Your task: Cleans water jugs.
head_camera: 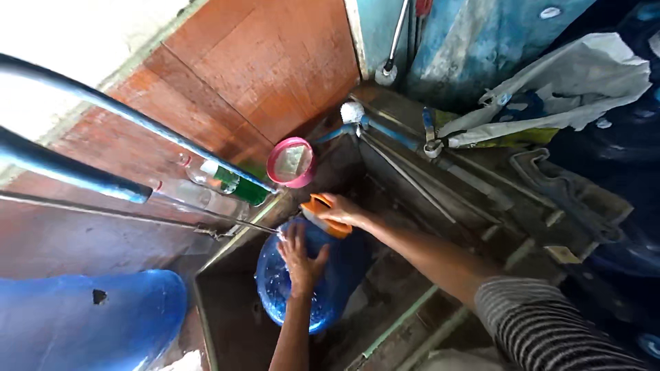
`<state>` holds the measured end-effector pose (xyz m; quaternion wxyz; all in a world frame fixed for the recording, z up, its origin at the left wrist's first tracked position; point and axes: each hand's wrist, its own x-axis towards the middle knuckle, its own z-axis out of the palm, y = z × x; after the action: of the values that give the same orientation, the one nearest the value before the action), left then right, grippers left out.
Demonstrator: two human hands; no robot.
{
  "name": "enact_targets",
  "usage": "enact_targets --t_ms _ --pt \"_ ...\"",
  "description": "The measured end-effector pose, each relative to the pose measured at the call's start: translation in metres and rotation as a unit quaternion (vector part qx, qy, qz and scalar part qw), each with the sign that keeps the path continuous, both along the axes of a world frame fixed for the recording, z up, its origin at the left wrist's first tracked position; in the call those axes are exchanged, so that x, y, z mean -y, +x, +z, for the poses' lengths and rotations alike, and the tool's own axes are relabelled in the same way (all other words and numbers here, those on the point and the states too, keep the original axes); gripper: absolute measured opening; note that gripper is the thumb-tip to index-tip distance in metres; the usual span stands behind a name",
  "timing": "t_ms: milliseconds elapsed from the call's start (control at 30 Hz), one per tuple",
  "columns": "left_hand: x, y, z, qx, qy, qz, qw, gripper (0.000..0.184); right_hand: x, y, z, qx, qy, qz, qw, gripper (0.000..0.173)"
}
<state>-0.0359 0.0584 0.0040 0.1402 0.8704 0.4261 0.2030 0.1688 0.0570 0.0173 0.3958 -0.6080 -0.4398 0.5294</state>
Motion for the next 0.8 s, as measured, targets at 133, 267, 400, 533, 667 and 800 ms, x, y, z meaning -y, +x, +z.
enact_targets --t_ms 133,267,400,533,667,800 --pt "0.034 0.017 -0.004 0.009 -0.018 -0.180 0.983 0.072 -0.049 -0.026 0.061 0.258 -0.010 0.118 0.959 0.062" --pt "0.058 0.023 0.000 -0.042 -0.033 -0.227 0.973 0.053 -0.040 -0.092 0.070 0.330 0.098 0.205 0.916 0.063" --pt "0.067 0.026 0.009 -0.144 -0.120 -0.214 0.959 0.069 -0.025 -0.119 0.078 0.293 0.136 0.252 0.912 0.061" --pt "0.092 0.010 -0.011 -0.095 0.057 -0.008 0.994 0.059 -0.046 -0.094 0.068 0.320 0.074 0.126 0.936 0.073" --pt "0.077 -0.011 -0.014 -0.030 0.043 0.177 0.983 0.043 0.029 -0.079 0.060 0.345 0.102 0.226 0.905 0.077" --pt "0.060 -0.032 -0.004 -0.049 -0.046 0.331 0.941 0.075 0.107 -0.027 0.046 0.295 0.026 0.118 0.948 0.077"
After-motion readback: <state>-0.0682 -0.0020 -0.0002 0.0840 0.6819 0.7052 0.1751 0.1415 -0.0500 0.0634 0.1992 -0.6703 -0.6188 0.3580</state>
